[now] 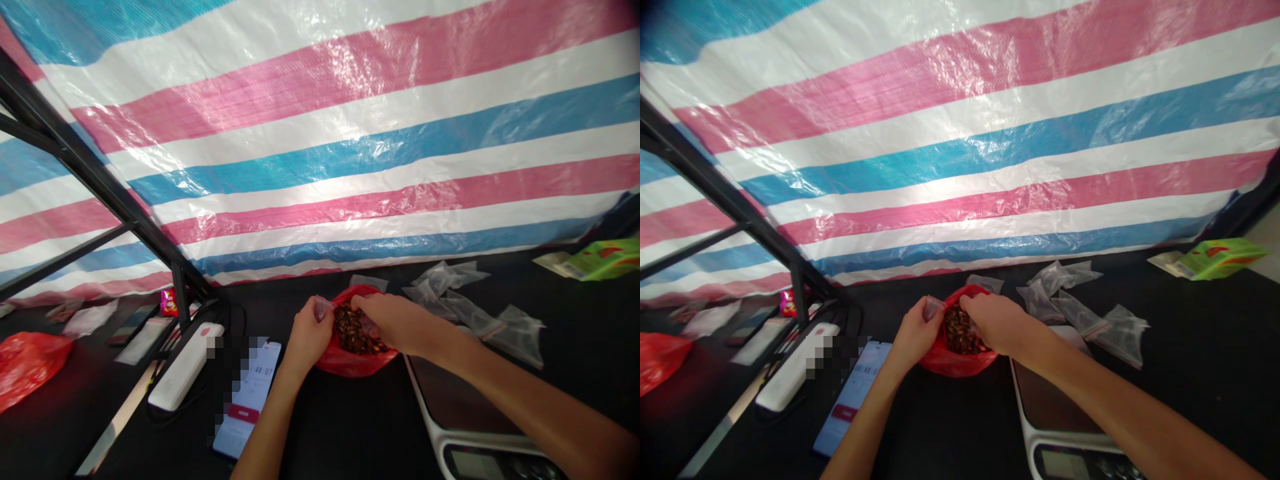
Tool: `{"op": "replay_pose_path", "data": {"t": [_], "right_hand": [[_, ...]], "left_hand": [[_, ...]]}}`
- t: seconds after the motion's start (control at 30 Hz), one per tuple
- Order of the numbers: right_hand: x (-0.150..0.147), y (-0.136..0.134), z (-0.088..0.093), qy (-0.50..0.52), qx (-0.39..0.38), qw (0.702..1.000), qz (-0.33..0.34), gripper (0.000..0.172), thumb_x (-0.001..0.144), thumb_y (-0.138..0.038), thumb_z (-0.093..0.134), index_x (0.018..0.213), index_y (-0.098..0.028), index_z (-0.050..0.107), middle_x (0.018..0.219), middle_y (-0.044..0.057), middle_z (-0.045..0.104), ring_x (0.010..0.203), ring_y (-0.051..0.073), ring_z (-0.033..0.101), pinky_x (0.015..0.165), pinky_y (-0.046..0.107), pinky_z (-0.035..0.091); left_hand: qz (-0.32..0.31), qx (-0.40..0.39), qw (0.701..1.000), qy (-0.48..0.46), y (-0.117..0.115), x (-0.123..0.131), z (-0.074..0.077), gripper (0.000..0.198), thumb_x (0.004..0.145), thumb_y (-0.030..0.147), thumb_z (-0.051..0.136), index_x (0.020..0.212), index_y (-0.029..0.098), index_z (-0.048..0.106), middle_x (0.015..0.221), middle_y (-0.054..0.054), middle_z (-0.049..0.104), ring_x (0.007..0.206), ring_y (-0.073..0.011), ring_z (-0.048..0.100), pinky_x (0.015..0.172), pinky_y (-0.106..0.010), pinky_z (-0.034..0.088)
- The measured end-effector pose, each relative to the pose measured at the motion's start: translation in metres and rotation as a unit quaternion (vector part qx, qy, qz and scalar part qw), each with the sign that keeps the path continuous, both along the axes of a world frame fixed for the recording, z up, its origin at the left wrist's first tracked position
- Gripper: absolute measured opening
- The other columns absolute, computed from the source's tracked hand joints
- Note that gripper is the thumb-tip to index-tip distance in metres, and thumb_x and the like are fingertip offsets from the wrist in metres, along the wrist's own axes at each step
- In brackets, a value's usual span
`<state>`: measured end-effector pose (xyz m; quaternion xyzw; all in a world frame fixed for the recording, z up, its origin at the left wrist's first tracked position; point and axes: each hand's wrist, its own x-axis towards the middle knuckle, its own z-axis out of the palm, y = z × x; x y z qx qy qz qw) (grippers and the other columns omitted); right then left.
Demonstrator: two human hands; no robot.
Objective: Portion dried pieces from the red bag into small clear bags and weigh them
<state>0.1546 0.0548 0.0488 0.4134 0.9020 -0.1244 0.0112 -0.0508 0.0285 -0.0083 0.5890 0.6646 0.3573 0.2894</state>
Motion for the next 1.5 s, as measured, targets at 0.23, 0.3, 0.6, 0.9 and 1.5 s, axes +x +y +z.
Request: {"op": "replay_pose_path", "data": {"t": [0.23, 0.3, 0.6, 0.9, 1.5], "right_hand": [[-0.003, -0.004, 0.000, 0.008, 0.010, 1.000, 0.021, 0.045, 0.083, -0.008, 0.069, 0.127, -0.015, 0.064, 0.120, 0.017, 0.076, 0.109, 0.035, 0.074, 0.085, 0.038, 0.054], [-0.003, -0.002, -0.001, 0.029, -0.002, 0.999, 0.033, 0.043, 0.083, -0.008, 0.069, 0.125, -0.016, 0.065, 0.119, 0.016, 0.076, 0.108, 0.034, 0.074, 0.086, 0.038, 0.054], [-0.004, 0.003, -0.007, 0.047, -0.022, 0.998, 0.039, 0.040, 0.087, -0.013, 0.065, 0.127, -0.016, 0.062, 0.118, 0.017, 0.075, 0.105, 0.034, 0.074, 0.085, 0.039, 0.054], [-0.007, 0.005, -0.015, 0.075, 0.000, 0.997, 0.036, 0.053, 0.084, -0.015, 0.064, 0.136, -0.019, 0.055, 0.125, 0.016, 0.071, 0.111, 0.034, 0.072, 0.089, 0.039, 0.053], [-0.017, 0.002, -0.016, 0.085, 0.013, 0.996, -0.009, 0.078, 0.087, -0.015, 0.062, 0.161, -0.015, 0.037, 0.140, 0.019, 0.067, 0.126, 0.033, 0.066, 0.102, 0.041, 0.052]], "left_hand": [[-0.002, 0.012, 0.999, -0.030, 0.002, 0.001, -0.004, 0.006, 0.092, 0.024, 0.060, 0.092, 0.020, 0.064, 0.084, -0.001, 0.073, 0.079, -0.0172, 0.068, 0.073, -0.026, 0.047], [0.001, 0.012, 0.999, -0.051, 0.004, 0.000, -0.007, 0.008, 0.092, 0.024, 0.060, 0.096, 0.020, 0.065, 0.087, -0.001, 0.073, 0.080, -0.0170, 0.067, 0.076, -0.026, 0.048], [-0.014, -0.009, 0.989, -0.148, 0.005, 0.002, -0.009, 0.010, 0.091, 0.025, 0.062, 0.097, 0.019, 0.068, 0.088, -0.003, 0.072, 0.083, -0.0179, 0.066, 0.077, -0.027, 0.049], [-0.010, -0.052, 0.966, -0.253, 0.005, 0.003, -0.006, 0.018, 0.086, 0.032, 0.069, 0.096, 0.017, 0.069, 0.084, -0.002, 0.070, 0.077, -0.0160, 0.063, 0.072, -0.025, 0.047], [0.005, -0.048, 0.943, -0.329, 0.002, 0.003, 0.004, 0.023, 0.078, 0.033, 0.076, 0.095, 0.018, 0.071, 0.085, -0.001, 0.070, 0.079, -0.0148, 0.063, 0.075, -0.024, 0.047]]}}
